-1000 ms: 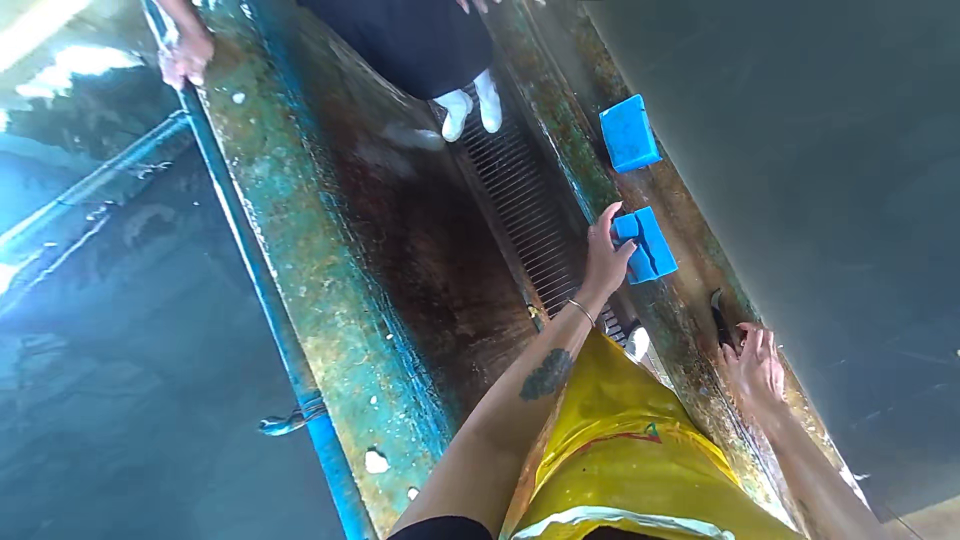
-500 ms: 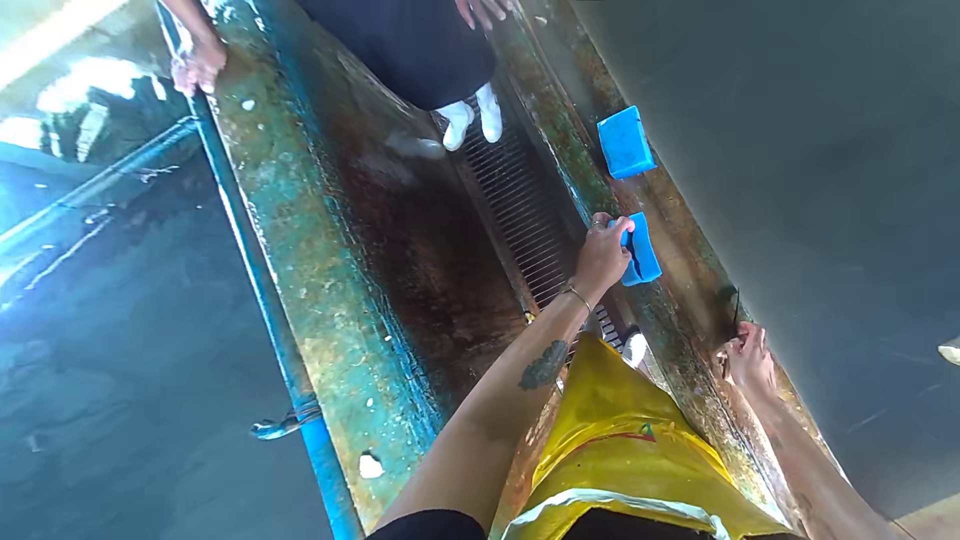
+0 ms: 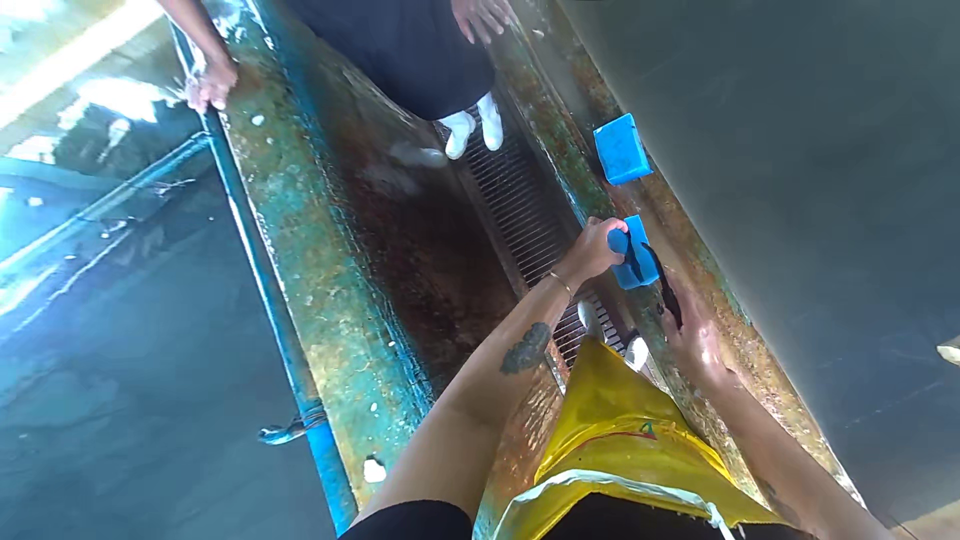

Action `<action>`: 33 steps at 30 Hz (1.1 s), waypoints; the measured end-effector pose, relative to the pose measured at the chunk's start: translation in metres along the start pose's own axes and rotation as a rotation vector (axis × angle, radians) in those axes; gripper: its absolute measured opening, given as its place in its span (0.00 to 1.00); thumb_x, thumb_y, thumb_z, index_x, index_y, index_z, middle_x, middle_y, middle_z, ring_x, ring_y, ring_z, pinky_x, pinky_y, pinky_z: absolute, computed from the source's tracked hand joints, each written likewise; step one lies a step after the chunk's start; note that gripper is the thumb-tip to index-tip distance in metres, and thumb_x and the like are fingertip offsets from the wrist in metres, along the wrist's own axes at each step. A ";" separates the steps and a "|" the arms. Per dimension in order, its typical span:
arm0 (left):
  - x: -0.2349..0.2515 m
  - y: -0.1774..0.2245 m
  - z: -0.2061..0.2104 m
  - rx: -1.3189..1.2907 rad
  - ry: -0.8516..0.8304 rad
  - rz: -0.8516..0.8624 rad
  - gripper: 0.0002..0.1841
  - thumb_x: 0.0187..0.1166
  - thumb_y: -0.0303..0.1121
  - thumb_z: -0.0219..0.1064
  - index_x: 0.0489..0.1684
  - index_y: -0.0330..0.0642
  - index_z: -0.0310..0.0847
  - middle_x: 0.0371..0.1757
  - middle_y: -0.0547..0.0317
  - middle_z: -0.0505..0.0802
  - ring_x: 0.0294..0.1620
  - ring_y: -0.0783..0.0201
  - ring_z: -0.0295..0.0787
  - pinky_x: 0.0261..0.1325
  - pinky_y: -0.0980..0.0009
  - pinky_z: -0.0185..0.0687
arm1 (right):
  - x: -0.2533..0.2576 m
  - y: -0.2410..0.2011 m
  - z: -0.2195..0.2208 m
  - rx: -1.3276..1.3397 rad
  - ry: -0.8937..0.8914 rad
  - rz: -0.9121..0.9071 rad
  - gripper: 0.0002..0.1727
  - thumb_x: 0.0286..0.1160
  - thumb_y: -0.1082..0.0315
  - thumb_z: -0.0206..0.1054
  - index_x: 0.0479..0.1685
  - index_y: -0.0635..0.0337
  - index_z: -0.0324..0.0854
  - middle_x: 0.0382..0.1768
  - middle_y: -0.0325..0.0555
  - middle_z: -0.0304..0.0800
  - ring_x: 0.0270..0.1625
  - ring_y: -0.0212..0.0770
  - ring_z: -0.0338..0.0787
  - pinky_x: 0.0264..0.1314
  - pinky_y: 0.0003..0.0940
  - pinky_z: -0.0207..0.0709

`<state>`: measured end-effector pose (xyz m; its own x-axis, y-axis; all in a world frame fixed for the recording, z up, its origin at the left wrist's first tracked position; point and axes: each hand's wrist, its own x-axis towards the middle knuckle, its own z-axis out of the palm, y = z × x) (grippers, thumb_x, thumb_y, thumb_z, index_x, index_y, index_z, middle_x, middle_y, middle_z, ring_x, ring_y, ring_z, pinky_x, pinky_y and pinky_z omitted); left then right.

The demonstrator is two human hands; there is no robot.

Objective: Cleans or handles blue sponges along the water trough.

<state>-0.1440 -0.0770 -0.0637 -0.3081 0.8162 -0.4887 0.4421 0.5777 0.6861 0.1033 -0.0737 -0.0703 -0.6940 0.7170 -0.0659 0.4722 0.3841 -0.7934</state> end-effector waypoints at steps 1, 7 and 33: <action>0.000 0.000 -0.001 -0.013 -0.009 -0.017 0.31 0.66 0.21 0.79 0.73 0.41 0.77 0.77 0.34 0.74 0.71 0.43 0.80 0.65 0.52 0.85 | 0.003 -0.003 0.004 -0.038 0.000 -0.025 0.33 0.82 0.73 0.58 0.90 0.56 0.62 0.61 0.65 0.87 0.45 0.59 0.94 0.46 0.52 0.88; 0.003 -0.003 0.000 -0.087 -0.015 -0.036 0.34 0.62 0.19 0.81 0.73 0.41 0.75 0.74 0.32 0.74 0.66 0.42 0.84 0.54 0.53 0.91 | 0.018 -0.018 0.001 -0.251 -0.212 0.153 0.33 0.88 0.72 0.54 0.94 0.49 0.57 0.68 0.66 0.82 0.50 0.63 0.94 0.52 0.57 0.87; 0.003 -0.003 -0.001 -0.078 -0.020 -0.058 0.38 0.62 0.21 0.82 0.77 0.45 0.74 0.74 0.32 0.73 0.65 0.43 0.84 0.53 0.54 0.91 | 0.050 -0.049 0.015 -0.443 -0.407 0.318 0.39 0.90 0.74 0.51 0.98 0.47 0.39 0.77 0.67 0.70 0.50 0.60 0.93 0.55 0.51 0.86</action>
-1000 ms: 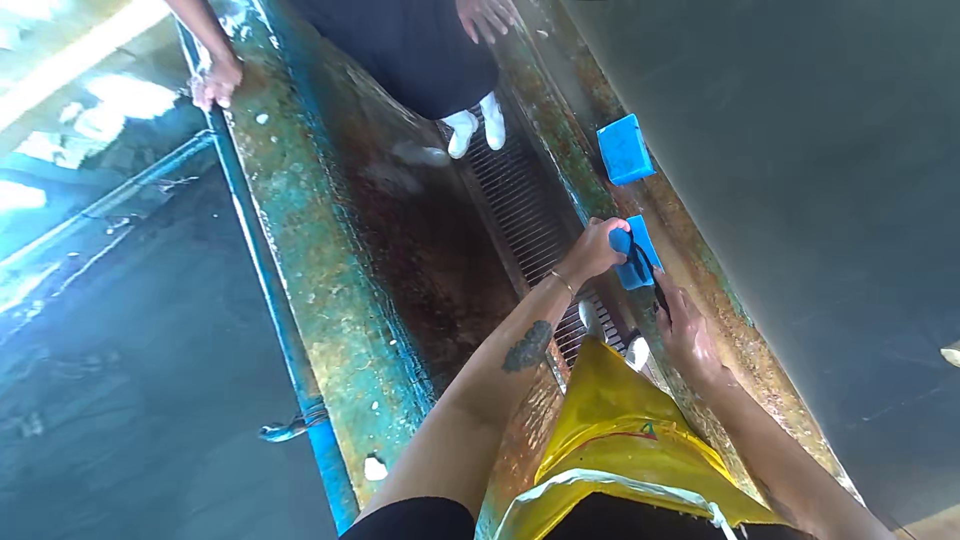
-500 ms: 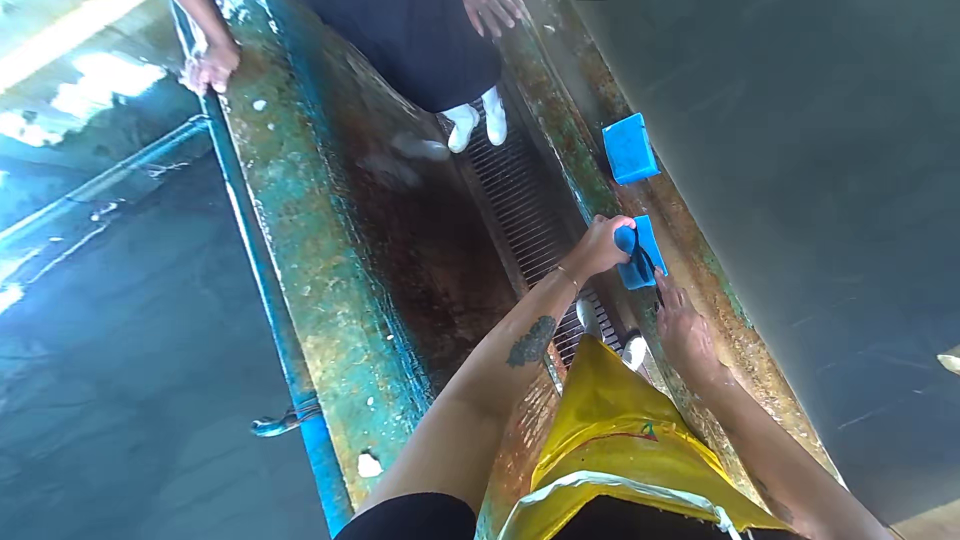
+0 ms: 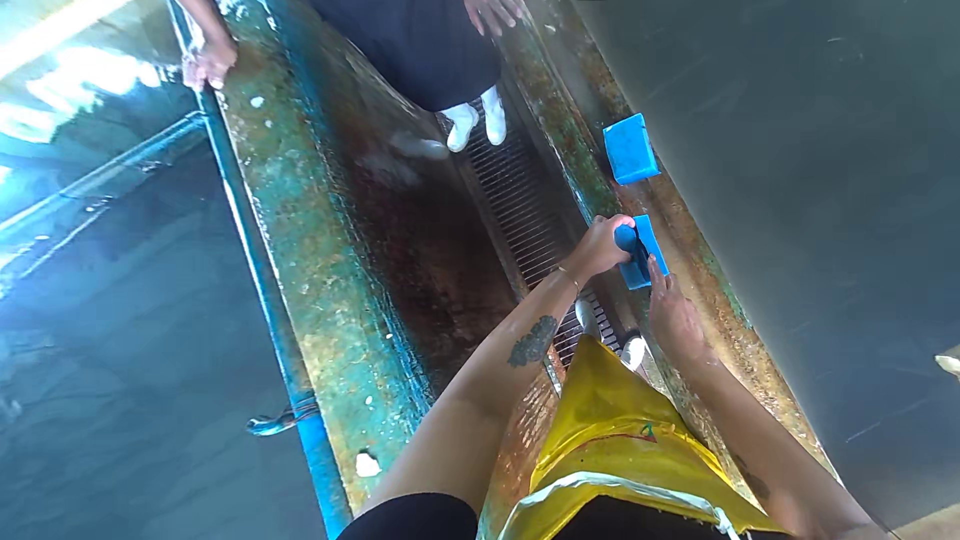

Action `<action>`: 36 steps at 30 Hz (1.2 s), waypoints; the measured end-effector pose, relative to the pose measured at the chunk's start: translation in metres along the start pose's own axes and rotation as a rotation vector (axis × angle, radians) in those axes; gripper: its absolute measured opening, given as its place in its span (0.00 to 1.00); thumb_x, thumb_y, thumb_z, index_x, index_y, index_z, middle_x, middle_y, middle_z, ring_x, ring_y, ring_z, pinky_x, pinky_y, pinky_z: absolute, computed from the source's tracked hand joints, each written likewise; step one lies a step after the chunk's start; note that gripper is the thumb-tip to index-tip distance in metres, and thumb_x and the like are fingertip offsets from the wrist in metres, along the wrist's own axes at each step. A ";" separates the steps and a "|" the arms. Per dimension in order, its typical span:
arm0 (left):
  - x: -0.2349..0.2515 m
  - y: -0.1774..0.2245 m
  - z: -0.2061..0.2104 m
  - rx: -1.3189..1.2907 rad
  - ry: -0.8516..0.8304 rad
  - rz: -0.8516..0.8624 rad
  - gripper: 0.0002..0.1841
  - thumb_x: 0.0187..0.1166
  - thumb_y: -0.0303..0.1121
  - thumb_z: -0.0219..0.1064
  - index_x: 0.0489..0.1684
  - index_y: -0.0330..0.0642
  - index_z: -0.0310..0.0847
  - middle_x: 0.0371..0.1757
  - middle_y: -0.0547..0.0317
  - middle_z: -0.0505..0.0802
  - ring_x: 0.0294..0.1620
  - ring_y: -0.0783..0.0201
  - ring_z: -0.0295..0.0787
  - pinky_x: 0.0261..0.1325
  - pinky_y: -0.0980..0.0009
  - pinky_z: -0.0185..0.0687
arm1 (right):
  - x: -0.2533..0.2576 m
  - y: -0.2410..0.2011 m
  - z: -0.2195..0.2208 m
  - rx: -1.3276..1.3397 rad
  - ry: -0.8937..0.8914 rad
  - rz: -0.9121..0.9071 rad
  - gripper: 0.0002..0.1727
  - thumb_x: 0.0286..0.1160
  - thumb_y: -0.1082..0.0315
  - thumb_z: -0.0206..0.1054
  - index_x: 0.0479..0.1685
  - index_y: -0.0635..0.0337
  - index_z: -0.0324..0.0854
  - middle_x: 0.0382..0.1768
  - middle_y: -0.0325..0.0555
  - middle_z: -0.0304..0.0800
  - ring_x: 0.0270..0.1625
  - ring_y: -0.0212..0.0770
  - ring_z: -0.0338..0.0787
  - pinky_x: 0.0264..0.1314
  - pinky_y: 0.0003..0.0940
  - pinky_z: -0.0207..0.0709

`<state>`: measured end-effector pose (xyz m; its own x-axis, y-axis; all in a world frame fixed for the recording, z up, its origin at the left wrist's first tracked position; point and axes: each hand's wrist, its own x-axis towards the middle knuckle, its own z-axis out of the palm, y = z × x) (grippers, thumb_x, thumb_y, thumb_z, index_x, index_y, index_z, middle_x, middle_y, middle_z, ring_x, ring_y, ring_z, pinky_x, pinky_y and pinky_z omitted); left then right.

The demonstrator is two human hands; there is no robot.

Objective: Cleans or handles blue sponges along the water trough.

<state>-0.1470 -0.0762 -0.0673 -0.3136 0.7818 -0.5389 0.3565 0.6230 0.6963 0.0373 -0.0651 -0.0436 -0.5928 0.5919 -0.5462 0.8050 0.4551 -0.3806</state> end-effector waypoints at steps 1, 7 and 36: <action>0.000 0.000 0.000 0.005 0.002 0.004 0.38 0.62 0.21 0.82 0.77 0.45 0.74 0.74 0.32 0.73 0.65 0.43 0.84 0.54 0.54 0.91 | 0.001 0.000 0.000 0.000 0.003 -0.002 0.39 0.90 0.74 0.51 0.98 0.48 0.40 0.77 0.67 0.70 0.50 0.60 0.93 0.55 0.51 0.86; 0.003 -0.002 0.002 -0.004 0.037 0.002 0.35 0.63 0.20 0.81 0.76 0.42 0.76 0.73 0.34 0.77 0.67 0.43 0.83 0.56 0.53 0.90 | 0.001 0.003 0.011 0.000 -0.001 -0.020 0.42 0.87 0.76 0.53 0.98 0.49 0.36 0.79 0.69 0.68 0.51 0.63 0.93 0.53 0.55 0.87; 0.022 -0.010 0.036 0.135 0.291 0.083 0.13 0.79 0.36 0.74 0.55 0.38 0.88 0.65 0.37 0.84 0.68 0.45 0.82 0.72 0.52 0.78 | -0.019 0.024 0.026 -0.026 -0.088 -0.039 0.44 0.85 0.77 0.54 0.98 0.49 0.35 0.79 0.68 0.67 0.52 0.62 0.93 0.54 0.54 0.87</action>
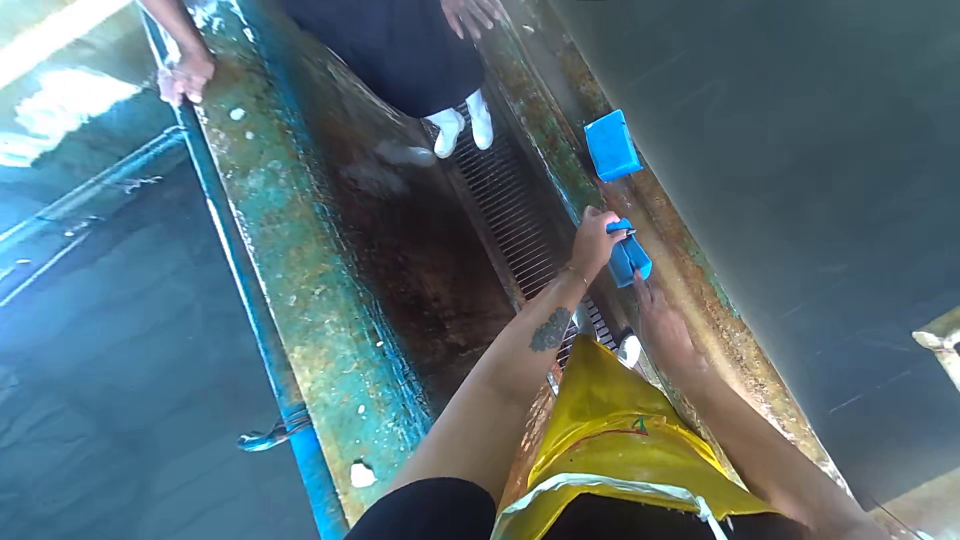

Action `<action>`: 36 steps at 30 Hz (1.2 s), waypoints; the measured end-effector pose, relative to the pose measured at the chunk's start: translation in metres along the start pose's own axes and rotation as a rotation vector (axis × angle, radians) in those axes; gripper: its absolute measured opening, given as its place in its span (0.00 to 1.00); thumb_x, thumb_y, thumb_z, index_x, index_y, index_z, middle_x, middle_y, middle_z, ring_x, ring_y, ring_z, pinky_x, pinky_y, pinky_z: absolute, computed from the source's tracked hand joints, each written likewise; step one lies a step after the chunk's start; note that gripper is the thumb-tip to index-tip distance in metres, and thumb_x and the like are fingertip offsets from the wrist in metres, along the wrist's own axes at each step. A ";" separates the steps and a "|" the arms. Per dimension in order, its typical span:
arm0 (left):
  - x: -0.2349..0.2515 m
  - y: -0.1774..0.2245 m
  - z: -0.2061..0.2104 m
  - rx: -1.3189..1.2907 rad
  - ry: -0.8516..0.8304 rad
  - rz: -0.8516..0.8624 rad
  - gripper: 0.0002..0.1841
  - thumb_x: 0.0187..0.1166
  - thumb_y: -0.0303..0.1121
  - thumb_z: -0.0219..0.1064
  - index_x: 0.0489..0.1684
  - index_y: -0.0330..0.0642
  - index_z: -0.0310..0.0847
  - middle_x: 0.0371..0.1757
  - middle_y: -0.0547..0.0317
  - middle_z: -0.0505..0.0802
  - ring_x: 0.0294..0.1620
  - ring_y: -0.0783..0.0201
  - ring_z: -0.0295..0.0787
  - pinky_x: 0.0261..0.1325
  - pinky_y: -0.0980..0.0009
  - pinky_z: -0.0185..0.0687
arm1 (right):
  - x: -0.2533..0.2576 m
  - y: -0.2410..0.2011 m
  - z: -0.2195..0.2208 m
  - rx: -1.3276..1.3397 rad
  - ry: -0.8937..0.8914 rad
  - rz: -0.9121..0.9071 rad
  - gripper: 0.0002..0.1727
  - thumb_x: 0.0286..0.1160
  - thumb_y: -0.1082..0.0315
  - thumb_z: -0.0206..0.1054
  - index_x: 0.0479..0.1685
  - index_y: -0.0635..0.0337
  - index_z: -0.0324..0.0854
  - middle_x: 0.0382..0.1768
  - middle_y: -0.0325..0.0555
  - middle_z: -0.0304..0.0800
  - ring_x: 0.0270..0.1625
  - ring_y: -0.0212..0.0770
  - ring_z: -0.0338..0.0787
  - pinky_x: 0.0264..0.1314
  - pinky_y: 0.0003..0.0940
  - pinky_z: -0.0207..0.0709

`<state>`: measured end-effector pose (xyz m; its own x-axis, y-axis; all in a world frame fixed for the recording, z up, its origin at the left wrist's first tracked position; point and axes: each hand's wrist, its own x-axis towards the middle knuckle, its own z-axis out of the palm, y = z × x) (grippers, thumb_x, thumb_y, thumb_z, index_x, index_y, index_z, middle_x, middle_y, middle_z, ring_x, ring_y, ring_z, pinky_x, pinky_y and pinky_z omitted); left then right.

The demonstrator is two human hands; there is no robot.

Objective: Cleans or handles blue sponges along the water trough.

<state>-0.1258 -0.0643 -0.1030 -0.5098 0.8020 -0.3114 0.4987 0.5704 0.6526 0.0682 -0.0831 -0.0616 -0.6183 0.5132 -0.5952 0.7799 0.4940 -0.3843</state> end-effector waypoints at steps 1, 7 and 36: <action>0.000 -0.001 0.001 -0.025 0.024 -0.005 0.13 0.79 0.36 0.73 0.55 0.37 0.88 0.66 0.37 0.84 0.68 0.45 0.82 0.73 0.52 0.77 | -0.007 0.003 -0.002 -0.023 -0.039 0.005 0.42 0.86 0.75 0.52 0.98 0.50 0.35 0.80 0.67 0.67 0.53 0.61 0.93 0.56 0.52 0.86; 0.002 0.000 0.007 -0.039 0.099 0.070 0.13 0.76 0.36 0.77 0.52 0.40 0.92 0.65 0.38 0.83 0.66 0.48 0.83 0.70 0.57 0.79 | -0.001 0.005 -0.004 -0.024 -0.065 0.013 0.40 0.88 0.75 0.49 0.98 0.48 0.38 0.81 0.67 0.68 0.54 0.62 0.92 0.57 0.54 0.85; -0.011 0.018 -0.025 0.531 -0.176 0.609 0.36 0.72 0.17 0.67 0.82 0.58 0.75 0.72 0.49 0.87 0.82 0.43 0.74 0.85 0.40 0.59 | 0.077 0.042 -0.044 1.280 0.351 -0.241 0.31 0.88 0.76 0.55 0.91 0.52 0.56 0.67 0.52 0.86 0.59 0.44 0.93 0.62 0.41 0.89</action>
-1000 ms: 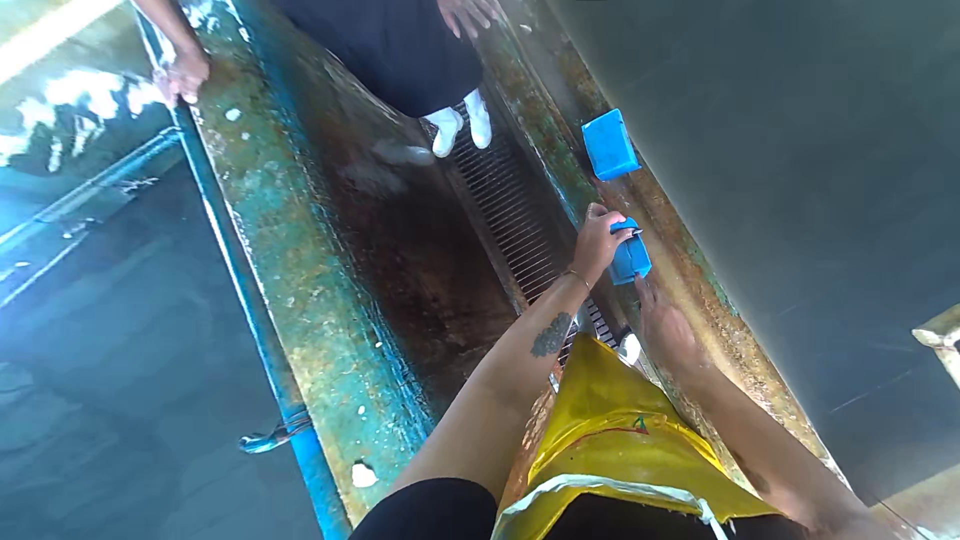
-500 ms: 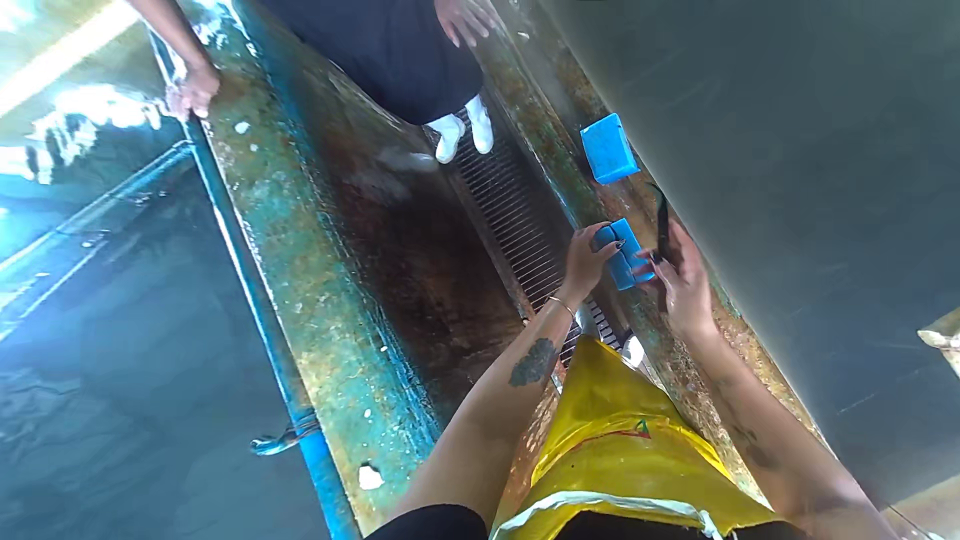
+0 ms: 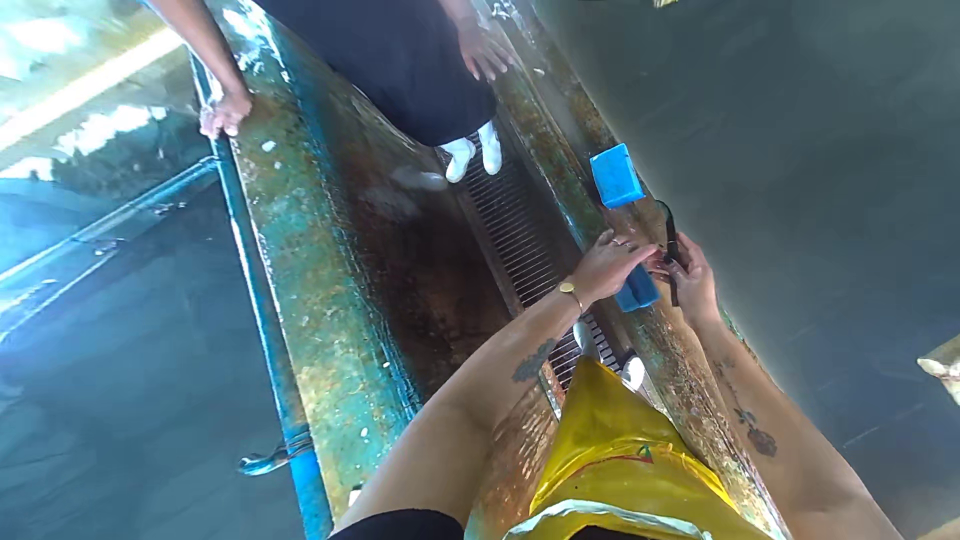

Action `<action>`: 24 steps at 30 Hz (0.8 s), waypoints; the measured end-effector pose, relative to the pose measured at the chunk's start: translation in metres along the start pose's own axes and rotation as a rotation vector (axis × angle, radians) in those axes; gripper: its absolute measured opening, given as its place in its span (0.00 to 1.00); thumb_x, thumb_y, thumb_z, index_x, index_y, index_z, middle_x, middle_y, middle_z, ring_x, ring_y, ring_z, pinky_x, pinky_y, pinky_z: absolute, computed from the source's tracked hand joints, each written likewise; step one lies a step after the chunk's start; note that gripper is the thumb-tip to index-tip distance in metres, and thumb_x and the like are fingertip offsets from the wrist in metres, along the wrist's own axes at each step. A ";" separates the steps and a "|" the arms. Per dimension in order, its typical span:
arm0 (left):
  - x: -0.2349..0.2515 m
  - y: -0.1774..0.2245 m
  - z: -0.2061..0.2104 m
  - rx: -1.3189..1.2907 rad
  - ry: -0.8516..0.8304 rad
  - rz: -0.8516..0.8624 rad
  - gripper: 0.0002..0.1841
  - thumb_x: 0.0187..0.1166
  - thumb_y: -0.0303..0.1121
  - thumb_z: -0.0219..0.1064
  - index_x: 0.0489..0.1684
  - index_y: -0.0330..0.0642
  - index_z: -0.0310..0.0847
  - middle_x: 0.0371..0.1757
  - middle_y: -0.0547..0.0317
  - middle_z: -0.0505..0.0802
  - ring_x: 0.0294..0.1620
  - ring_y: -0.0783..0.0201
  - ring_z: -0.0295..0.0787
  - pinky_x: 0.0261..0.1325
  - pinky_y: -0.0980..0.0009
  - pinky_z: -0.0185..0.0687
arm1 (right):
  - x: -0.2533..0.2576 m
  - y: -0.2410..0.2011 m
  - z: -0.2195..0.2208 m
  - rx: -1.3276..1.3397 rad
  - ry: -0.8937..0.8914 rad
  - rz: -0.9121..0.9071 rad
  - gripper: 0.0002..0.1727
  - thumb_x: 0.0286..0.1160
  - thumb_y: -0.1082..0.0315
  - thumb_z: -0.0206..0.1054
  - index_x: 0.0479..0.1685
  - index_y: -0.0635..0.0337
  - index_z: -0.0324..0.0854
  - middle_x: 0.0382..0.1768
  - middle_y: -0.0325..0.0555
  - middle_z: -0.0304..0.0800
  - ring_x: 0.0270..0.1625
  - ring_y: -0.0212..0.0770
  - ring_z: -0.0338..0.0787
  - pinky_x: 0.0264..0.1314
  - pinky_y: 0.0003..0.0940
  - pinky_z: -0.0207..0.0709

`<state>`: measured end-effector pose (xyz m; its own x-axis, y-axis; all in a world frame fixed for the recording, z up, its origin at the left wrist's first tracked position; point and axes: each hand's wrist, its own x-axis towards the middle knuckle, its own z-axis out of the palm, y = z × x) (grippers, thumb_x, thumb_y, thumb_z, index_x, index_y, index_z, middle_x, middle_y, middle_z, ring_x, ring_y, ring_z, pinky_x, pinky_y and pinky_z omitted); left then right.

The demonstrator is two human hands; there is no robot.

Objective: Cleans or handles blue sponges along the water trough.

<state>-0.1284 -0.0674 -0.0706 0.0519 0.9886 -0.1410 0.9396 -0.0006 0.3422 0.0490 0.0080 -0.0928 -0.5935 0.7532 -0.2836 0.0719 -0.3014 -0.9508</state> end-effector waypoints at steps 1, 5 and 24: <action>0.009 0.006 -0.012 0.082 -0.141 -0.013 0.34 0.75 0.18 0.66 0.82 0.56 0.74 0.70 0.45 0.88 0.79 0.41 0.76 0.79 0.41 0.69 | -0.002 -0.004 -0.003 0.012 0.042 -0.015 0.31 0.88 0.76 0.54 0.89 0.53 0.58 0.64 0.52 0.87 0.56 0.44 0.94 0.58 0.41 0.90; 0.018 0.000 -0.043 0.102 -0.339 -0.174 0.09 0.79 0.27 0.66 0.49 0.40 0.91 0.62 0.44 0.90 0.69 0.42 0.83 0.64 0.41 0.81 | -0.024 -0.019 -0.025 -0.021 0.153 -0.092 0.27 0.87 0.77 0.55 0.85 0.57 0.63 0.54 0.49 0.94 0.40 0.43 0.96 0.39 0.36 0.91; -0.019 0.021 0.023 -0.526 0.395 -0.788 0.40 0.77 0.30 0.72 0.89 0.73 0.62 0.96 0.42 0.44 0.57 0.36 0.87 0.46 0.41 0.88 | -0.012 0.009 0.044 -0.267 -0.060 -0.248 0.38 0.83 0.83 0.53 0.94 0.55 0.51 0.77 0.53 0.80 0.75 0.42 0.85 0.78 0.40 0.78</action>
<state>-0.1017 -0.0892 -0.0817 -0.7203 0.6584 -0.2183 0.3866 0.6423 0.6618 0.0215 -0.0298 -0.0928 -0.6643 0.7464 -0.0405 0.1221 0.0549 -0.9910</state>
